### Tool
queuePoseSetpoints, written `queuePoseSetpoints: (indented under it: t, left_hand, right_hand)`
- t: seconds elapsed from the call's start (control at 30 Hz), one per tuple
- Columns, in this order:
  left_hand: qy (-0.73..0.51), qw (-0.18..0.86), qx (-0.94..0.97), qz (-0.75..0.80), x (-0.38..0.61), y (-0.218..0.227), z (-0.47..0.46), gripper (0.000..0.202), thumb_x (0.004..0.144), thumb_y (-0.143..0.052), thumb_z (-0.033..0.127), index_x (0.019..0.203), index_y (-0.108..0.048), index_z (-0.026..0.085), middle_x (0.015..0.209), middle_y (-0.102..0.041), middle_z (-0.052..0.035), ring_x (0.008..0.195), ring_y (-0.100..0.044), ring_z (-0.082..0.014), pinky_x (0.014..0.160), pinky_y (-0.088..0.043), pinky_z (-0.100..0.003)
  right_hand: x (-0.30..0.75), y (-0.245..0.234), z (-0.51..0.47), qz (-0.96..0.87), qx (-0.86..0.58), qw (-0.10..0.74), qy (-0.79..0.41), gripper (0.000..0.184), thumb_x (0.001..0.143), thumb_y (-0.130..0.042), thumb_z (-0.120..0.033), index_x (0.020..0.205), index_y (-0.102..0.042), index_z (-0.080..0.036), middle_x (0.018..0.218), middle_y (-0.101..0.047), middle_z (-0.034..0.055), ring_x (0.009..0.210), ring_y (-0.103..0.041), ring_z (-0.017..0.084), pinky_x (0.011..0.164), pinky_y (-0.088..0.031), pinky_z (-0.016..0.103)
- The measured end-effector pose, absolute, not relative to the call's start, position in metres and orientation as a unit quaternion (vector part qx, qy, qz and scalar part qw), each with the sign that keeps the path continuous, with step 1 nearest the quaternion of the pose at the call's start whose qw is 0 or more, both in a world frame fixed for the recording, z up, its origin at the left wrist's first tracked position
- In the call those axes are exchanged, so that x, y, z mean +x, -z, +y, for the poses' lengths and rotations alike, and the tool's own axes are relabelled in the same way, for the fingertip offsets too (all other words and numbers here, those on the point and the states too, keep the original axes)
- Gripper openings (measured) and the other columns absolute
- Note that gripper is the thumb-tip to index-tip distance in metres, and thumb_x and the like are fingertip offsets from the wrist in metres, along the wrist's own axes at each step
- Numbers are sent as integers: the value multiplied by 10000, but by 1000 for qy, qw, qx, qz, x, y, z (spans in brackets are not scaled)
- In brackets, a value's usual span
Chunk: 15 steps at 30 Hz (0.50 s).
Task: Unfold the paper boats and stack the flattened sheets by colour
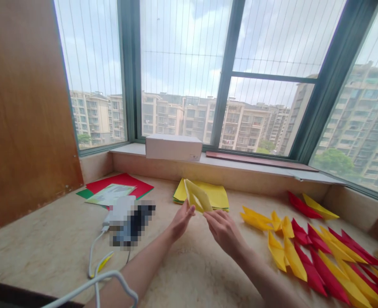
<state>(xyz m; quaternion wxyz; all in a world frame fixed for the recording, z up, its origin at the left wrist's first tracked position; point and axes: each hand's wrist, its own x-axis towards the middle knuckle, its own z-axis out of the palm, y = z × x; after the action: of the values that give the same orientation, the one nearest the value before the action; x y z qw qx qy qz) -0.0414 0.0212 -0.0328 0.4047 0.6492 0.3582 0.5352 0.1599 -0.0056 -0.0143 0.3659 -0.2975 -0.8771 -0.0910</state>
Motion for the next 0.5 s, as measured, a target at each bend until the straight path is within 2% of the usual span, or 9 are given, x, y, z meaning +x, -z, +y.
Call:
queuePoseSetpoints:
  t: [0.2,0.37,0.5]
  left_hand:
    - [-534,476,611,340,-34,34,19,640,861,-596,554,1377,-422,219,1222,-610,-122,1051,-620,-247,826,-542,-353]
    - [-538,532,592,278,-24,33,14,698,865,-603,538,1452,-333,274,1299,-564,-123,1056,-627,-247,852,-540,-389]
    - [-556,529,579,274,-20,32,11,805,857,-646,462,1519,-220,295,1257,-588,-119,1040,-626,-230,886,-517,-391]
  right_hand:
    - [156,32,-27,-885,-265,383,-7,404,930,-516,-177,1318,-589,-263,1128,-708,91,997,-652,257,850,-565,443]
    - [167,33,-26,-826,-325,448,-109,255,935,-527,-227,1104,-716,-256,1100,-718,80,1005,-677,231,905,-562,417]
    - [179,33,-18,-811,-348,452,-131,215,909,-600,-276,1068,-742,-254,1170,-693,96,1070,-660,254,962,-532,463]
